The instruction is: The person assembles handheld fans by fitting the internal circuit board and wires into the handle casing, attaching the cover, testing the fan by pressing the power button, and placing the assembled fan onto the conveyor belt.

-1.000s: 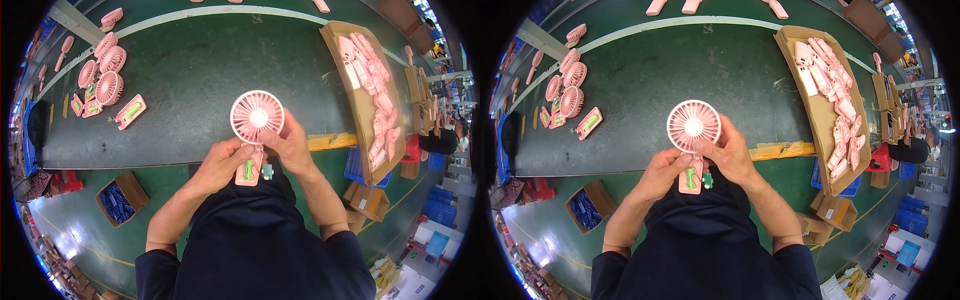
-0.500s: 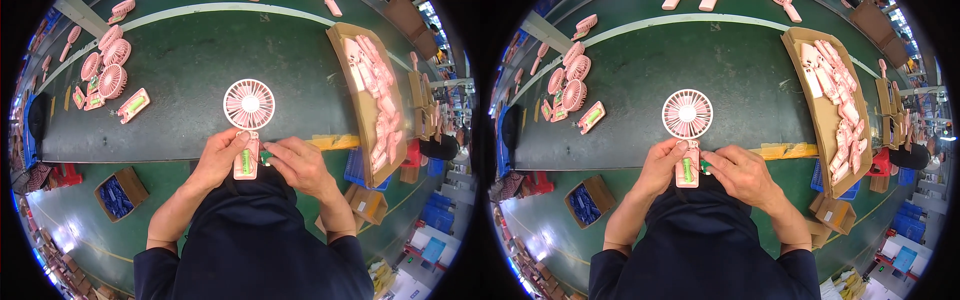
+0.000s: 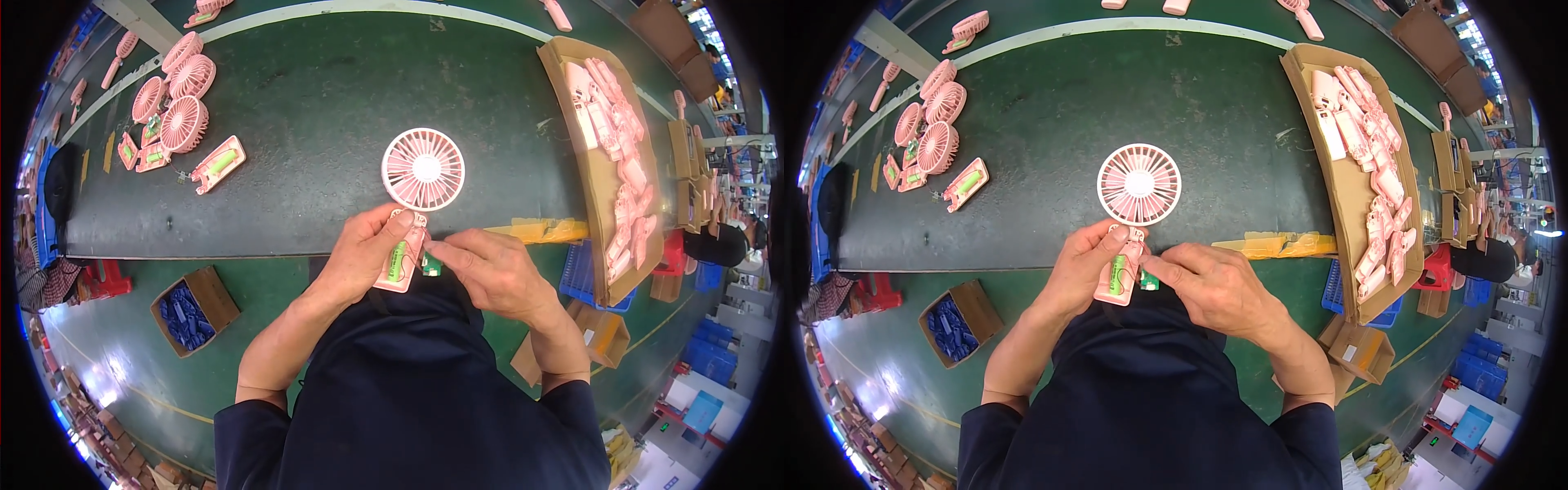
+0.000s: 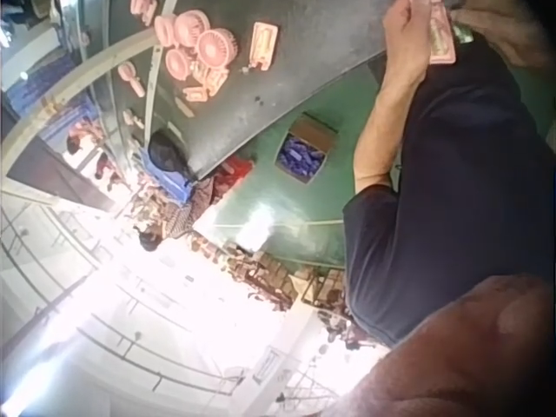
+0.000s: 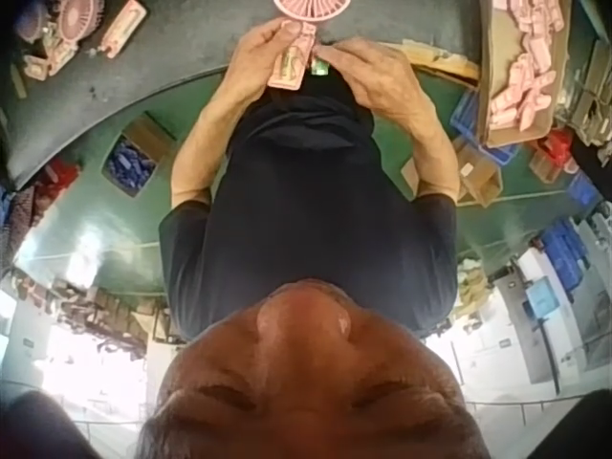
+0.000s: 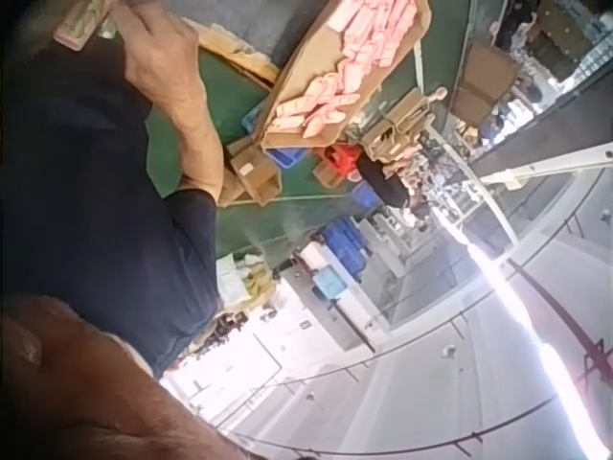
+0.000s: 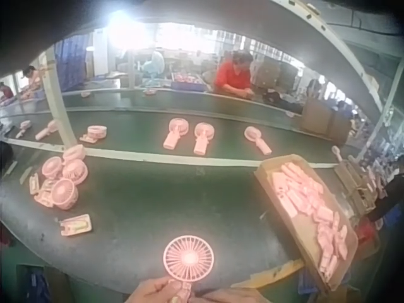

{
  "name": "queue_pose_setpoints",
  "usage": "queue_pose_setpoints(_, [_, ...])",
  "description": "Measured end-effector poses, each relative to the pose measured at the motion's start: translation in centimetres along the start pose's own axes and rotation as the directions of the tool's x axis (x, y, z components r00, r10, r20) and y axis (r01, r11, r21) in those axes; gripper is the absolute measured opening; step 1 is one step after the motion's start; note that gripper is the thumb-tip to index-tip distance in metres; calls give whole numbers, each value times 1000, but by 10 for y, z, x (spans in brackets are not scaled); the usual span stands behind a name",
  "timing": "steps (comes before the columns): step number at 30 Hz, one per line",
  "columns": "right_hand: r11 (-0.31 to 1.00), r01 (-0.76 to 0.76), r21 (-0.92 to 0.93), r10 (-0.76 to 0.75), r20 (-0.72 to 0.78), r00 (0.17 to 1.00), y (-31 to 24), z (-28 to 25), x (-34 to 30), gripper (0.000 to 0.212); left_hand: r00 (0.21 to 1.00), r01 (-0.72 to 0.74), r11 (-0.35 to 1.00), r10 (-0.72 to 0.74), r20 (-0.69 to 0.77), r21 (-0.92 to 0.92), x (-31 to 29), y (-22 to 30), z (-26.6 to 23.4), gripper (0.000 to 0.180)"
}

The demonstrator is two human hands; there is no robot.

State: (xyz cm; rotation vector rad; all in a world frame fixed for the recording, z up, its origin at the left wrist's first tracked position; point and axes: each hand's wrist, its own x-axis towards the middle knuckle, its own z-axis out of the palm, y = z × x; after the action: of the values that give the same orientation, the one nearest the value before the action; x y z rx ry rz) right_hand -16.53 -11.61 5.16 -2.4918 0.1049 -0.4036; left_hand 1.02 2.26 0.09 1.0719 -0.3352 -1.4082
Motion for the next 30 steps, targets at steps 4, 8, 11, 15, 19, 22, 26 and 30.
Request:
queue_pose_setpoints(4, [995, 31, -96, -16, 147, 989, -3, -6, 3, 47, 1000, -5, 995, 5, -2, 96, -1, 1, 3, 33])
queue_pose_setpoints(8, [996, 49, -77, -29, 244, 969, -6, -13, 3, 44, 1000, 11, 981, -15, 17, 195, -1, -2, 4, 36])
queue_pose_setpoints(11, [999, -13, 38, 3, 264, 964, -9, -17, 6, 37, 999, -35, 942, 33, 11, 333, -4, 2, 7, 37])
queue_pose_setpoints(15, [973, -167, 158, 122, 262, 957, -5, -11, 8, 30, 992, -113, 904, 123, 4, 413, -5, 3, 9, 37])
queue_pose_setpoints(19, [807, -397, 437, 309, 261, 915, 2, -9, 8, 24, 995, -90, 949, 100, -18, 302, -6, -2, 3, 37])
queue_pose_setpoints(22, [480, -411, 775, 394, 228, 890, 12, 9, -4, 25, 986, -148, 928, 164, -19, 341, -7, -8, 5, 37])
queue_pose_setpoints(26, [319, -341, 884, 491, 153, 857, 1, 26, -4, 32, 987, -125, 920, 152, -45, 372, -8, -11, 9, 35])
queue_pose_setpoints(30, [971, -66, 229, 94, -115, 989, 2, 18, 7, 35, 977, -166, 909, 203, -59, 381, -7, -15, 7, 34])
